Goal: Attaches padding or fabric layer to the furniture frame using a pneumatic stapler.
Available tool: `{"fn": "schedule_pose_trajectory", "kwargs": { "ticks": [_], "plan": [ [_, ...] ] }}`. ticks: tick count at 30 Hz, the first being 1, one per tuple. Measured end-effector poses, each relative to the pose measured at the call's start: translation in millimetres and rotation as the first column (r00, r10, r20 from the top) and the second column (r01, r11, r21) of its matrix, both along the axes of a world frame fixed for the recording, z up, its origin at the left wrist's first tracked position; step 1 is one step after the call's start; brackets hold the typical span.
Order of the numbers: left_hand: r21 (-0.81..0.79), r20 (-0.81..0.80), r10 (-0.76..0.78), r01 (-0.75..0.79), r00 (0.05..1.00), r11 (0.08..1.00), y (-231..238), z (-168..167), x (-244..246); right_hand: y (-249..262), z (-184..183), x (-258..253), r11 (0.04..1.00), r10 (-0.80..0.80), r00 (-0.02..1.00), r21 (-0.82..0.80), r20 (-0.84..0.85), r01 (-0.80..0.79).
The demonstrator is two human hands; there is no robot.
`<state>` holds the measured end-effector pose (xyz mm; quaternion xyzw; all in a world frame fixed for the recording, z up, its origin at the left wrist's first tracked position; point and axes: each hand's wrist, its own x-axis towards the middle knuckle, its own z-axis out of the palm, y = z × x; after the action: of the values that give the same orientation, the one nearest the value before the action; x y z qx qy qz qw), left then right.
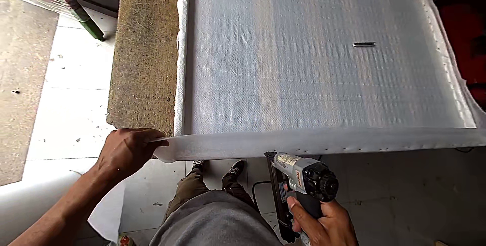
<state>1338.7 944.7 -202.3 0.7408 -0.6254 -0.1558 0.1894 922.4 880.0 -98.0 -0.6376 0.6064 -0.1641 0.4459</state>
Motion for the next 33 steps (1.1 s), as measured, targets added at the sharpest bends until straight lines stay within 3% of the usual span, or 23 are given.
{"fn": "schedule_pose_trajectory", "kwargs": {
  "ticks": [22,27,30,33],
  "plan": [
    [-0.175,0.000,-0.256,0.252,0.967,0.952,-9,-19,27,61,7,131,0.964,0.254,0.965,-0.063,-0.071,-0.259],
    [-0.199,0.031,-0.331,0.330,0.943,0.923,-16,-18,32,67,-14,159,0.946,0.289,0.948,-0.113,-0.134,-0.305],
    [-0.176,0.053,-0.349,0.353,0.935,0.919,-13,-9,50,77,-4,149,0.974,0.221,0.975,-0.051,-0.020,-0.222],
    [0.022,0.060,-0.308,0.307,0.949,0.951,-1,6,95,87,7,122,1.000,0.014,0.972,-0.008,0.236,-0.012]
  ]
}}
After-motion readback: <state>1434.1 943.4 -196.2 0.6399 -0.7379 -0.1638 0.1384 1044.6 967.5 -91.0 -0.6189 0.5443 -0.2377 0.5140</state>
